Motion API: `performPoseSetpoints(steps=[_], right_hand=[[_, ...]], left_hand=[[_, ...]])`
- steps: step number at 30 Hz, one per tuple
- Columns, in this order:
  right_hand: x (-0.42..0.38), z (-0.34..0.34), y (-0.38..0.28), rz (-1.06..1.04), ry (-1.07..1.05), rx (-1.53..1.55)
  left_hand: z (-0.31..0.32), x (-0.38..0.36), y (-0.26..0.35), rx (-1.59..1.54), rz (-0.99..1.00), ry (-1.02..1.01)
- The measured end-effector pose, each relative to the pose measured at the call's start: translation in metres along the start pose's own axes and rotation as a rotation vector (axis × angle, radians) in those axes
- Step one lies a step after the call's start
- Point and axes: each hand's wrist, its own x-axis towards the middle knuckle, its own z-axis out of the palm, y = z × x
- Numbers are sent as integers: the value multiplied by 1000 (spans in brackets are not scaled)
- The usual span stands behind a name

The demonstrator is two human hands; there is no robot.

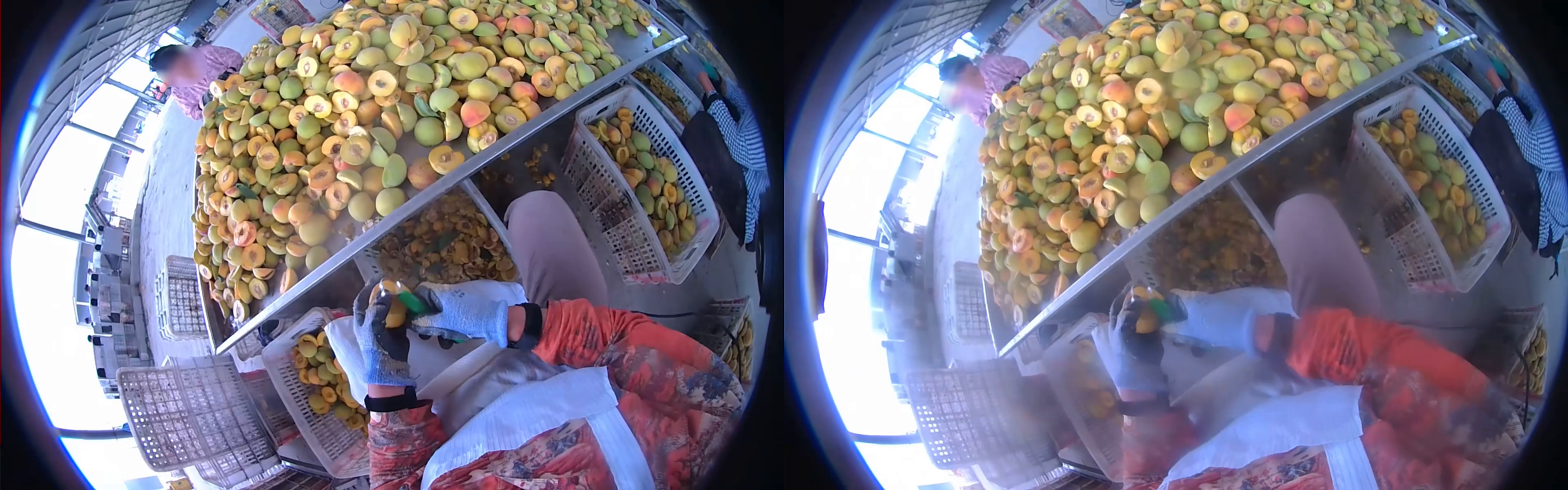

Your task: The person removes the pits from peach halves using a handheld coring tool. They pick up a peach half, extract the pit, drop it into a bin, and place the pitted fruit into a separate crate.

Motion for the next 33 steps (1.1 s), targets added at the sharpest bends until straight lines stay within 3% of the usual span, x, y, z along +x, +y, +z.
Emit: performPoseSetpoints(steps=[4, 6, 7, 9, 10, 11, 12, 13, 14, 15, 16, 18, 19, 22, 27, 30, 31, 32, 33], right_hand=[[8, 6, 8, -67, -70, -76], [3, -6, 1, -197, -2, -23], [7, -12, 9, -190, 37, -90], [10, -23, 6, -107, 74, -96], [9, -25, -2, -108, 74, -94], [9, -28, -11, -68, 37, -64], [13, -33, -14, -27, 1, -34], [17, -36, -7, -93, 65, -259], [19, -39, -1, -87, 73, -255], [20, -41, 3, -72, 114, -326], [23, -46, 6, -54, 160, -397], [26, -55, 3, 28, 185, -368], [27, -58, 5, 34, 171, -300], [33, -59, 8, 45, 122, -230], [29, -52, -7, 0, 36, -205], [21, -48, -5, -43, 43, -117], [19, -47, -4, -39, 55, -36], [18, -44, -2, -36, 65, 43], [15, -37, -28, -162, 122, -115]], left_hand=[[-81, -15, 54, 175, 75, 19], [-161, 4, 73, 750, 248, -22], [-162, 13, 83, 758, 254, -20], [-156, 35, 95, 1077, 322, 181], [-146, 57, 95, 1128, 509, 98], [-122, 81, 92, 781, 334, 172], [-126, 123, 80, 677, 282, 80], [-89, 143, 79, 1046, 384, 39], [-83, 176, 68, 1500, 552, 27], [-57, 192, 64, 1797, 483, 48], [-35, 200, 64, 1796, 485, 28], [0, 211, 61, 2139, 279, 231], [-11, 227, 52, 2145, 418, 237], [-7, 236, 50, 2267, 407, 170], [-27, 228, 69, 2052, 545, 97], [-43, 197, 87, 461, 111, -165], [-41, 174, 85, 210, 210, -278], [-40, 153, 88, 77, 142, -290], [-38, 137, 82, 492, 347, -298]])
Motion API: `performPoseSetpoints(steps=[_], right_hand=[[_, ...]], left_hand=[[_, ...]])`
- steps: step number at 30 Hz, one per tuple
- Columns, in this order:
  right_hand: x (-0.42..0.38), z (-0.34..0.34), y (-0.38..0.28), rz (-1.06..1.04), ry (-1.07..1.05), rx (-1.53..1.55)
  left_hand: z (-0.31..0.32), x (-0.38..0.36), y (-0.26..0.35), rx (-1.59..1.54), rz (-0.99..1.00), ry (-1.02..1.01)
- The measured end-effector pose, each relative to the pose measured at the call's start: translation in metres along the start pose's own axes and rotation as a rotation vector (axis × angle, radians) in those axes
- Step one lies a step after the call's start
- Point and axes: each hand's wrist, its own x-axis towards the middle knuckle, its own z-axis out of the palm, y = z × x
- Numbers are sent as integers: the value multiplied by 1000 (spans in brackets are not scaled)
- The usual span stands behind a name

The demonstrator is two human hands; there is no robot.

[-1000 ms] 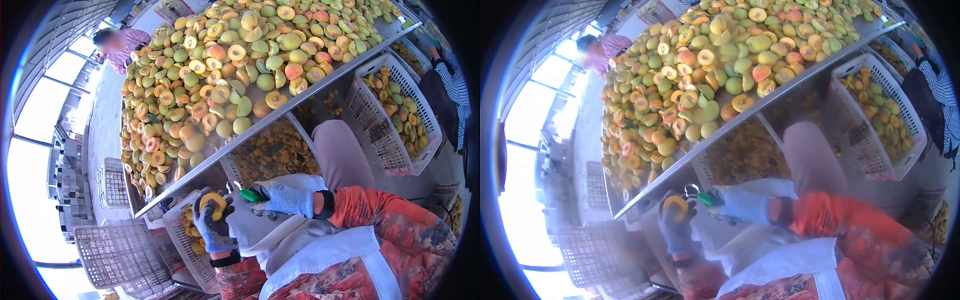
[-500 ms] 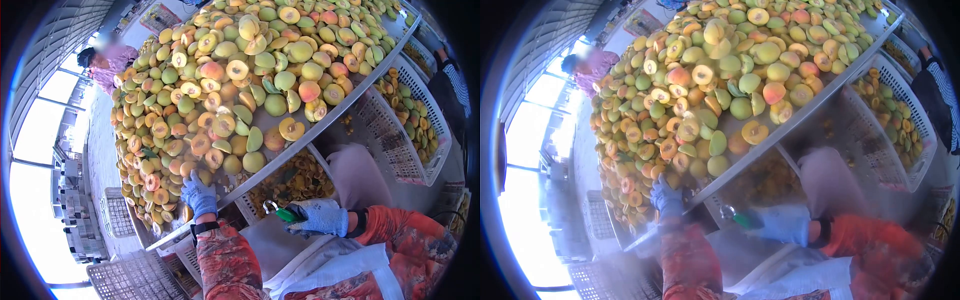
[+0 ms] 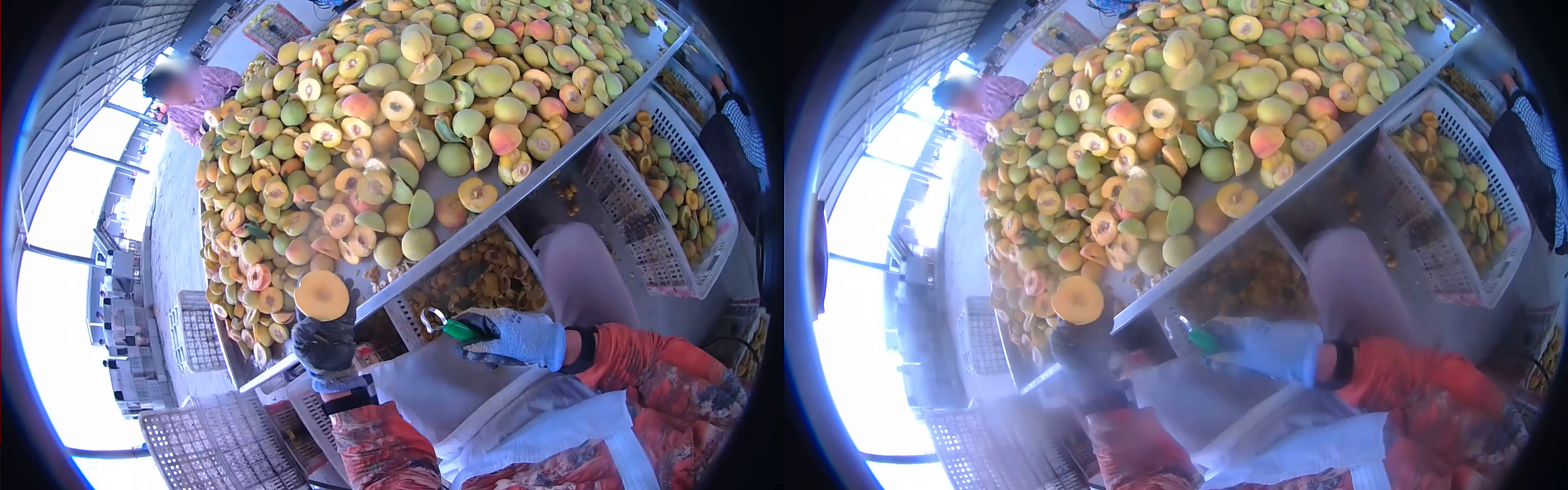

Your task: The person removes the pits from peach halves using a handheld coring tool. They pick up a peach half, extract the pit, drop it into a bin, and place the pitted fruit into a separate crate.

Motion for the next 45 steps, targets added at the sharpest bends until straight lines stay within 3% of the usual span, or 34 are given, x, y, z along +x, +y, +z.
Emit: performPoseSetpoints(steps=[1, 2, 3, 4, 5, 7, 17, 19, 21, 23, 24, 25, 26, 28, 29, 30, 31, 32, 33, 34, 36, 37, 38, 40, 41, 43, 45], right_hand=[[-2, 6, 23, -1, -15, -5], [-1, 13, 20, -204, 84, -160], [-2, 19, 22, -406, 185, -317], [-6, 24, 10, -451, 190, -333], [-12, 29, 5, -440, 183, -345], [-22, 37, -6, -432, 284, -612], [-48, 54, 15, -561, 338, -794], [-55, 55, 12, -532, 294, -790], [-54, 57, 21, -505, 249, -784], [-46, 61, 49, -291, -196, 66], [-52, 59, 26, -293, -194, 66], [-61, 54, -1, 31, -236, 273], [-65, 50, -19, 357, -275, 473], [-63, 43, -15, 253, -320, 511], [-60, 41, -9, 151, -362, 550], [-54, 52, 2, 270, -278, 756], [-53, 49, 9, 266, -275, 757], [-54, 45, -1, 301, -359, 827], [-55, 41, -10, 337, -446, 897], [-56, 33, -16, 216, -452, 780], [-49, 15, -21, 188, -374, 699], [-45, 8, -20, 168, -292, 616], [-35, -1, -8, 269, -218, 517], [-23, -11, 21, 305, -140, 563], [-19, -14, 36, 355, -67, 592], [-10, -16, 51, 322, -112, 662], [-3, -17, 48, 312, -130, 572]], left_hand=[[9, -18, 0, 438, 135, -35], [24, -37, 5, 435, 127, -22], [43, -53, 12, -273, -12, -25], [54, -66, 15, -986, -147, -30], [49, -77, 5, -941, -230, -67], [84, -97, 16, -689, -224, 200], [99, -140, 25, -799, -229, 133], [106, -147, 35, -443, -111, 221], [111, -151, 30, -336, -30, 273], [117, -155, 28, -229, 53, 321], [119, -157, 31, 32, 195, 330], [122, -157, 34, 292, 339, 336], [125, -154, 39, 290, 346, 338], [130, -149, 48, -382, 8, 367], [130, -144, 45, -385, 14, 367], [128, -138, 38, 69, 273, 365], [126, -133, 35, 529, 524, 347], [125, -129, 40, 531, 526, 345], [123, -125, 49, 88, 247, 374], [119, -118, 56, -349, -37, 385], [76, -116, 36, -30, 114, 415], [48, -123, 36, -83, -58, 410], [9, -126, 14, 12, -85, 381], [-62, -142, -24, 675, -265, 199], [-69, -131, -18, 692, -267, 195], [-75, -109, -11, 989, -297, 163], [-41, -55, -4, 851, -50, 242]])
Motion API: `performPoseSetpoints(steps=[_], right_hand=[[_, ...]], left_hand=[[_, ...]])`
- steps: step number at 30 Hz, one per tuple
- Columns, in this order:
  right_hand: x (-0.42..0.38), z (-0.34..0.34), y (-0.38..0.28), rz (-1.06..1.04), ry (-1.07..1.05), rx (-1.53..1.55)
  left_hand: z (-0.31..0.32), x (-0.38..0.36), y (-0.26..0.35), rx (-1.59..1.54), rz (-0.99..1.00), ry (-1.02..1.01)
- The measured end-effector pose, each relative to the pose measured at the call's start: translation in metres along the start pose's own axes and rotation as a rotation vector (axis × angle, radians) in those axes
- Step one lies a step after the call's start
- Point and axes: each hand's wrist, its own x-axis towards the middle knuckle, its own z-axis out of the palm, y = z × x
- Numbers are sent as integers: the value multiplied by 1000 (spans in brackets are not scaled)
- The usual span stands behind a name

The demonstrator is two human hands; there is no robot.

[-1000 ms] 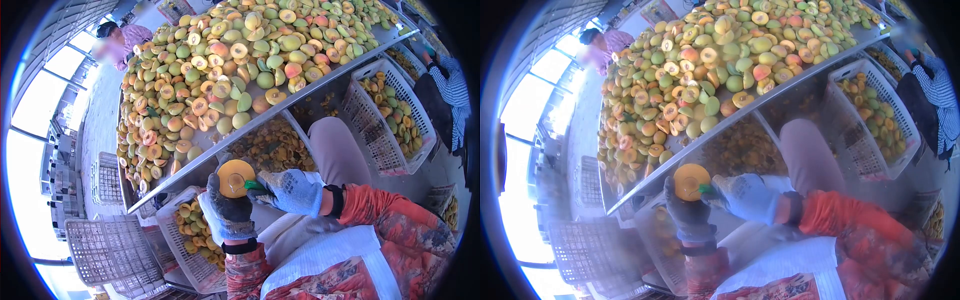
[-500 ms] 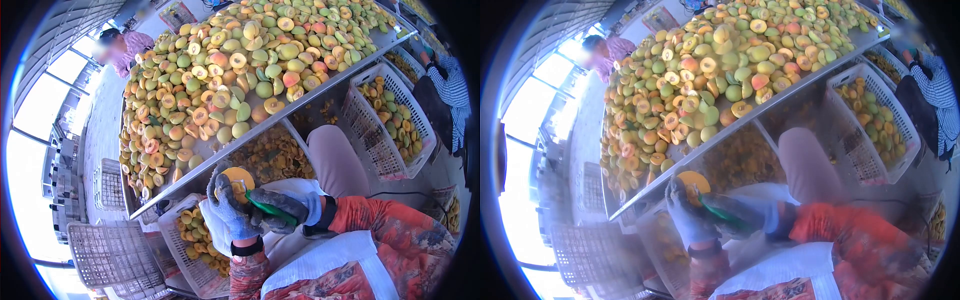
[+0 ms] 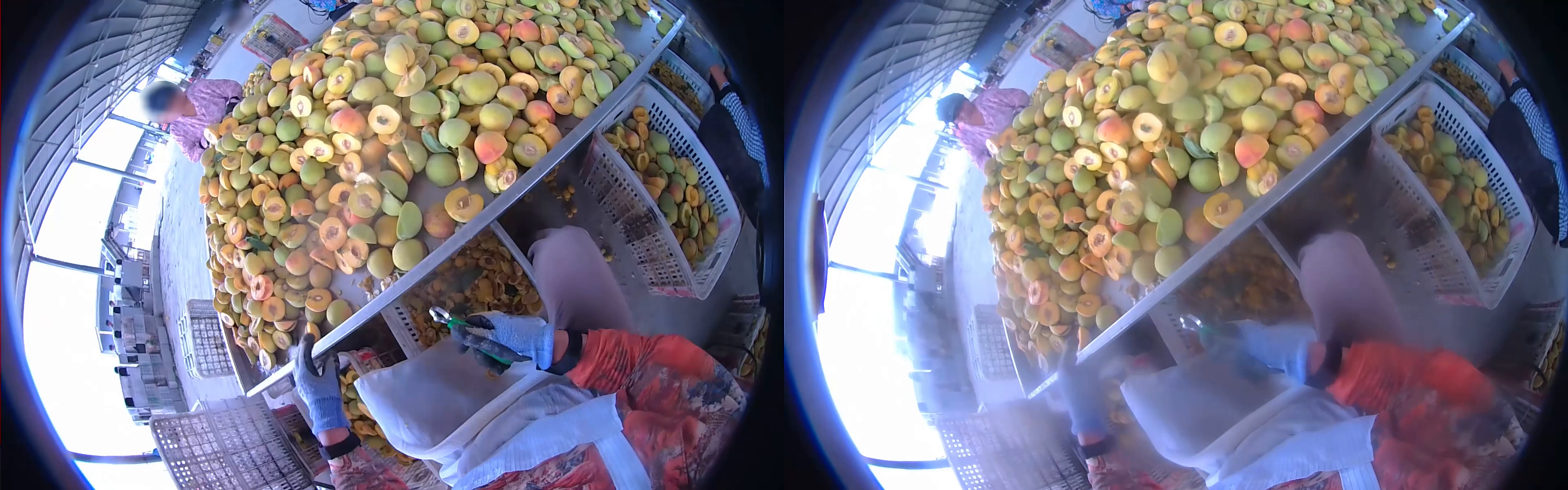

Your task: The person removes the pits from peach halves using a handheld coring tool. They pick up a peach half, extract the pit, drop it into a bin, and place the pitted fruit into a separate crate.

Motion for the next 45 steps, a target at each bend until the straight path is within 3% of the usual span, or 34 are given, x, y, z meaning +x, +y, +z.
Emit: performPoseSetpoints(steps=[2, 5, 6, 8, 12, 14, 16, 18, 19, 20, 22, 23, 24, 26, 27, 30, 32, 35, 38, 45], right_hand=[[3, -2, -3, -35, 13, 63], [12, -17, 6, 132, 148, -69], [12, -19, 6, 130, 165, -59], [12, -22, 3, -49, 100, 77], [7, -24, -4, -33, 49, 55], [4, -17, -6, -18, 43, 153], [14, -15, 14, -50, 66, 65], [27, -11, 43, -405, 199, -498], [6, 8, 13, -422, 175, -774], [0, 21, 5, -406, 166, -785], [-11, 43, 1, -601, 223, -1187], [-16, 53, 0, -551, 267, -1264], [-16, 55, 8, -541, 261, -1279], [-13, 62, 19, -721, 261, -1337], [-23, 68, 15, -609, 295, -1383], [-39, 80, 9, -567, 320, -1432], [-38, 80, 14, -586, 293, -1386], [-38, 81, 19, -606, 288, -1339], [-37, 81, 20, -608, 307, -1360], [-32, 80, 26, -687, 371, -1416]], left_hand=[[35, 42, 64, 176, 296, 33], [104, 115, 87, 513, 595, -45], [124, 122, 101, 773, 516, -95], [144, 134, 111, 830, 386, -142], [125, 123, 108, 749, 289, -115], [99, 100, 90, -624, 39, -63], [68, 53, 99, -1096, -234, -76], [59, 9, 81, -1209, -287, -102], [54, -11, 80, -1212, -327, -190], [51, -30, 80, -1218, -367, -286], [57, -63, 78, -1242, -390, -251], [57, -75, 87, -1363, -449, -211], [57, -83, 91, -1481, -509, -169], [58, -94, 86, -1532, -544, -127], [56, -98, 88, -1513, -546, -135], [52, -105, 81, -1467, -552, -125], [52, -106, 89, -1345, -389, -80], [59, -113, 97, -1530, -386, -65], [56, -118, 103, -1569, -368, -159], [51, -116, 116, -1546, -375, -171]])
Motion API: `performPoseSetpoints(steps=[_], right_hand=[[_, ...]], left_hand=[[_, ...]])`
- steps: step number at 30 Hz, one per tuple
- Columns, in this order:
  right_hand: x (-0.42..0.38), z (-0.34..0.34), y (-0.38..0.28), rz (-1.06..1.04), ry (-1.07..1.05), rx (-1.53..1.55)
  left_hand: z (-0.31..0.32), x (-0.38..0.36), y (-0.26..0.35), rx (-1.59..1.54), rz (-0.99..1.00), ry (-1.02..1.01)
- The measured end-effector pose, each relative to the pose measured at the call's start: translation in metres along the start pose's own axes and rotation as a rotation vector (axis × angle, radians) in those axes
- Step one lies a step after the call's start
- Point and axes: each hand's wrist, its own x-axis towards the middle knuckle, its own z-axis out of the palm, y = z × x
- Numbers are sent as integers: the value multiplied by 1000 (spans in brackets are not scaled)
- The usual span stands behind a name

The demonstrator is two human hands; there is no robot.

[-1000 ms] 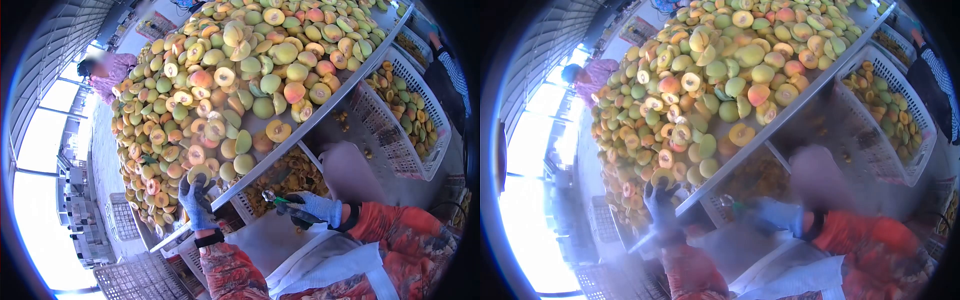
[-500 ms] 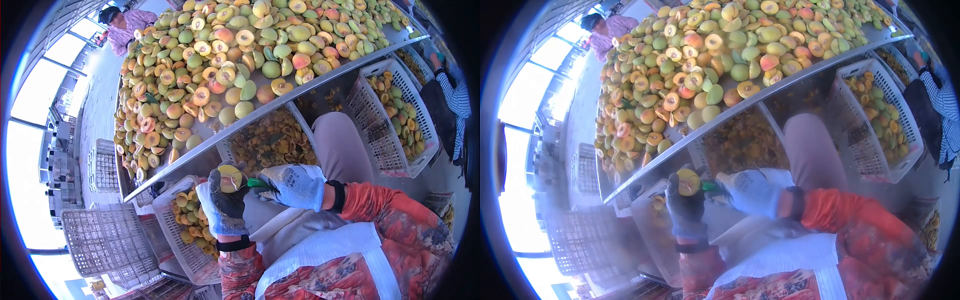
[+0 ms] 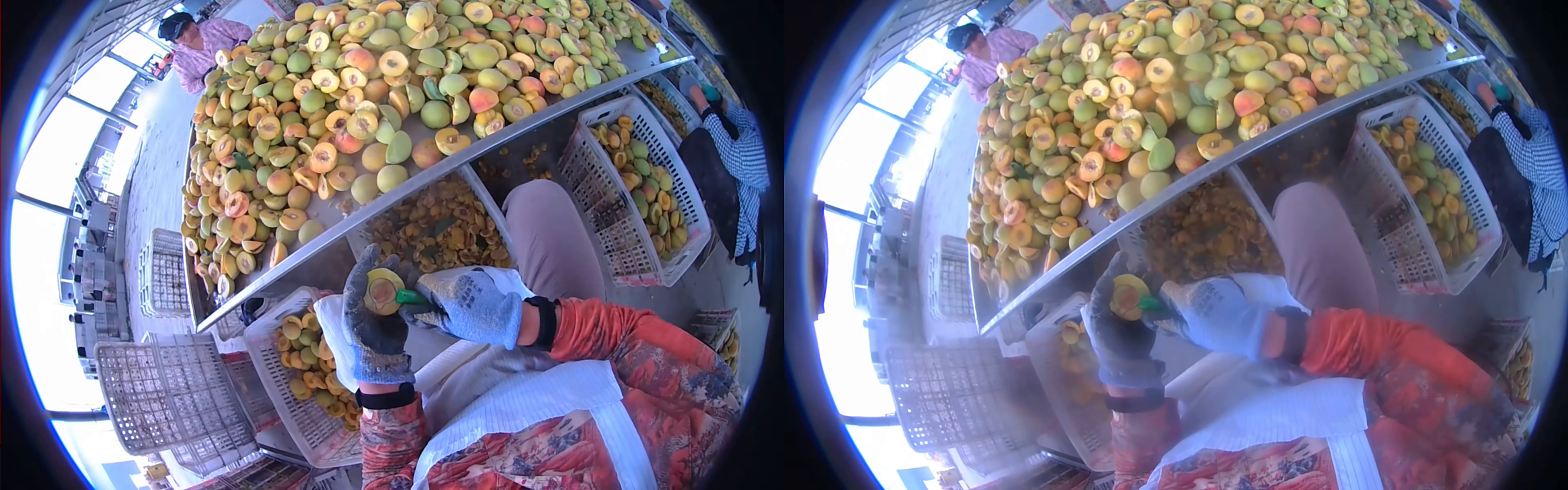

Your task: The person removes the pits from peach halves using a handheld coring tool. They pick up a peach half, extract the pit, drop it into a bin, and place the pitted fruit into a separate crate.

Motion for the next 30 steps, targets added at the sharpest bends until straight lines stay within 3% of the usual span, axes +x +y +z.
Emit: performPoseSetpoints(steps=[10, 12, 13, 15, 16, 17, 18, 19, 20, 21, 22, 23, 24, 25, 26, 27, 29, 30], right_hand=[[-8, 0, 1, -36, -145, 58], [-9, 9, 2, 21, -247, 267], [-9, 7, 0, 10, -253, 273], [-1, -11, -14, 156, -525, 777], [6, -14, -19, 333, -594, 801], [4, -4, -10, 520, -593, 1163], [13, -22, -16, 380, -579, 885], [15, -20, -14, 291, -533, 878], [18, -13, -9, 428, -597, 871], [13, 5, 9, 548, -526, 1051], [13, 15, 8, 116, -139, 380], [12, 20, 5, 82, -158, 386], [8, 18, 4, 42, -76, 150], [5, 15, 4, 7, 15, -88], [3, 11, 4, 48, -64, -84], [2, 10, 4, 40, -61, -89], [-1, 11, 2, 122, -184, 242], [0, 7, -2, 122, -179, 242]], left_hand=[[-16, -8, -5, 91, 10, -51], [-9, -11, -3, 66, 35, -53], [4, -17, 2, 43, 62, 39], [16, -23, 5, 25, 120, 145], [18, -25, 6, 54, 115, 171], [19, -26, 10, 84, 133, 203], [22, -26, 19, 153, 93, 190], [23, -28, 26, 225, 55, 194], [12, -29, 22, 815, 460, 131], [-1, -25, 13, 1422, 817, 69], [-9, -11, -3, 727, 533, 160], [-16, 0, -14, 17, 240, 190], [-22, 4, -14, 7, 261, 198], [-25, 7, -17, -120, 85, 126], [-27, 10, -20, -241, -96, 45], [-29, 11, -26, -244, -89, 40], [-31, 6, -34, 219, 195, 111], [-25, 5, -35, 234, 221, 164]])
